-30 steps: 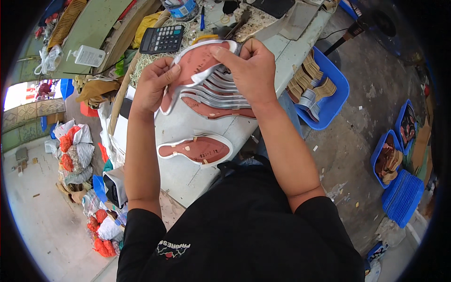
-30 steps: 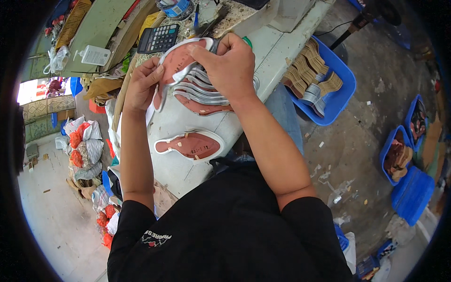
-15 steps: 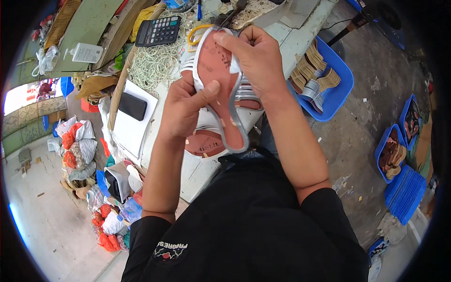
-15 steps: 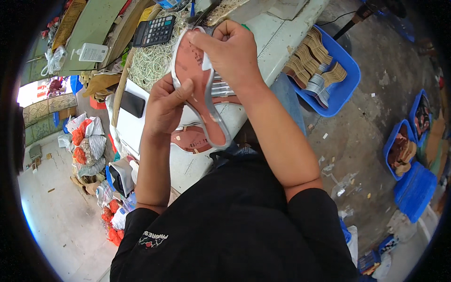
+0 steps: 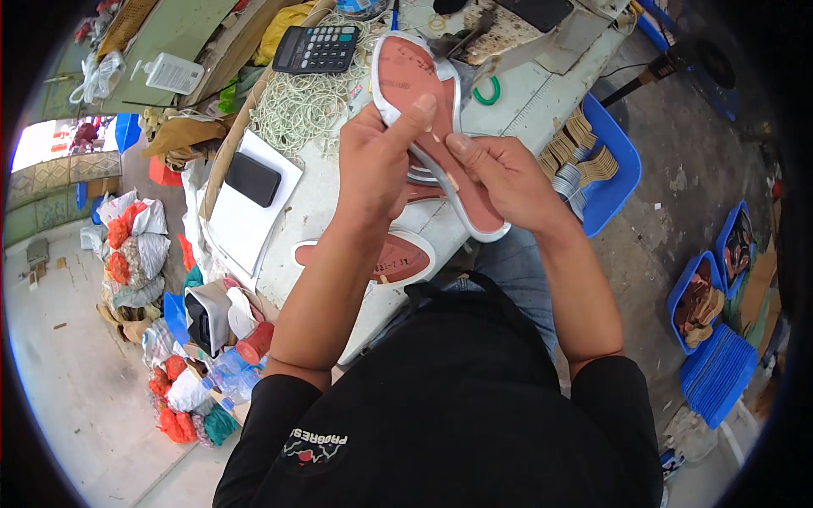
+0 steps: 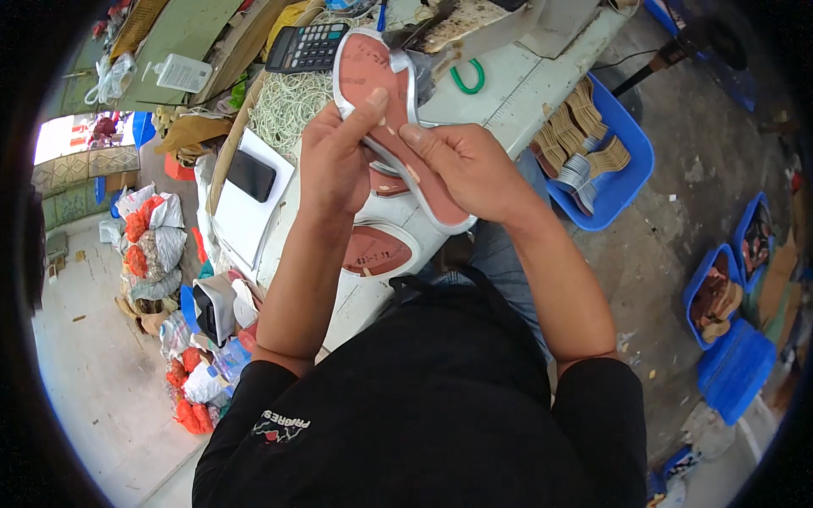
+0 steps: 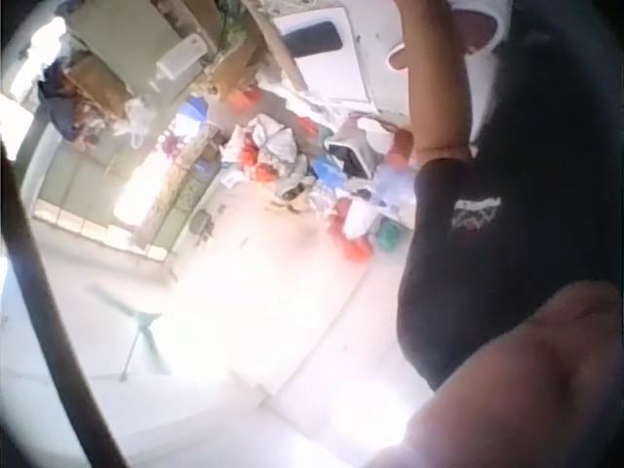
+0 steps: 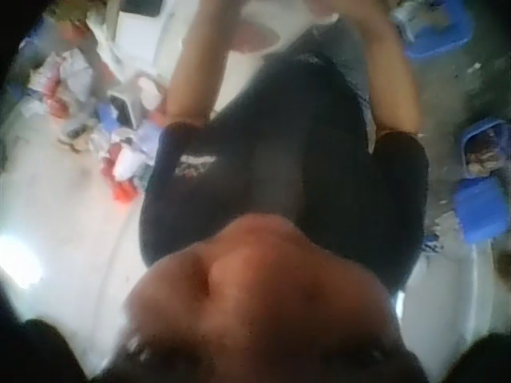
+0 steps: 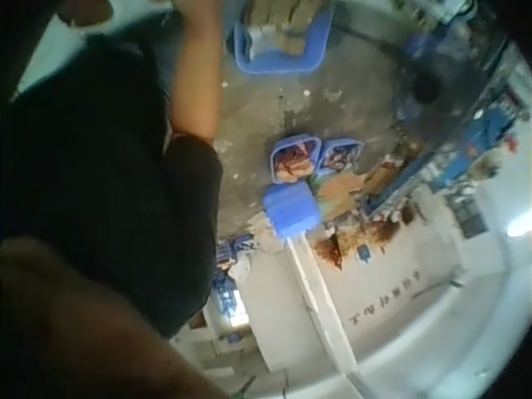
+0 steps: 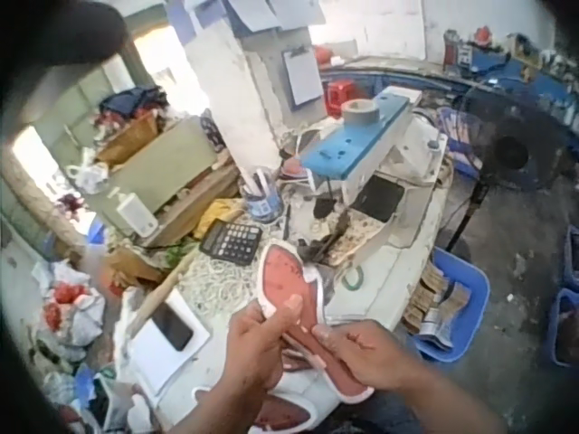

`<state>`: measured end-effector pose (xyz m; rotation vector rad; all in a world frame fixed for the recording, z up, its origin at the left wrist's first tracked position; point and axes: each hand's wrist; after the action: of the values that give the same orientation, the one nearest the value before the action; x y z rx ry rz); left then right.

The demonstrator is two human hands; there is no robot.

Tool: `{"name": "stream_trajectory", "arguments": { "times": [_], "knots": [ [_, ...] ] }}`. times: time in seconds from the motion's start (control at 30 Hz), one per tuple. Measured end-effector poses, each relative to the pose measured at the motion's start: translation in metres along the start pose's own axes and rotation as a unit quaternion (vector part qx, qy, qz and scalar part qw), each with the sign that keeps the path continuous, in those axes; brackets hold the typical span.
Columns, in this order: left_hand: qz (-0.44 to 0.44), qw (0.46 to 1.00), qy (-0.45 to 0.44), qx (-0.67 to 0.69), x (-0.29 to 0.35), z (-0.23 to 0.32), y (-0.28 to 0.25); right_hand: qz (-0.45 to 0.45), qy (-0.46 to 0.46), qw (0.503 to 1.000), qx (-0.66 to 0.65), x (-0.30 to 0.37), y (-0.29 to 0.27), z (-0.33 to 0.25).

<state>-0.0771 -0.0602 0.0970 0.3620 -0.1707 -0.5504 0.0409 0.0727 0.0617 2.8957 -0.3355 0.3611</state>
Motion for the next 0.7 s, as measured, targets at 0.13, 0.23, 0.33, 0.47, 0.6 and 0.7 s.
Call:
{"name": "stream_trajectory", "arguments": {
  "times": [0.13,0.23,0.33,0.47,0.6,0.7],
  "knots": [
    [-0.033,0.998,-0.048,0.018,0.007,0.006,-0.024,-0.006,0.037,0.998,0.06,0.001,0.01,-0.005],
    [0.007,0.992,-0.089,0.087,0.029,0.03,-0.043,-0.029,0.029,0.981,0.192,0.023,0.017,-0.006],
    [-0.057,0.993,-0.061,0.084,0.059,0.041,-0.06,0.041,-0.161,0.97,0.179,0.04,0.032,-0.01],
    [-0.13,0.991,0.001,0.035,0.088,0.051,-0.059,0.056,-0.296,0.944,0.134,0.043,0.048,-0.052],
    [-0.154,0.986,0.055,-0.018,0.094,0.056,-0.053,0.053,-0.324,0.936,0.127,0.05,0.053,-0.062],
    [-0.187,0.974,0.106,-0.077,0.096,0.059,-0.049,0.056,-0.352,0.927,0.114,0.051,0.055,-0.07]
  ]
}}
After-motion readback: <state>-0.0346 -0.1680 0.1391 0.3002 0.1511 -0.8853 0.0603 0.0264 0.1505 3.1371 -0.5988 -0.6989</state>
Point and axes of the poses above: each hand's wrist, its own x-axis away from the middle knuckle, its own y-axis out of the palm, z = x × y, and after that the axes turned 9 degrees about y, right-handed
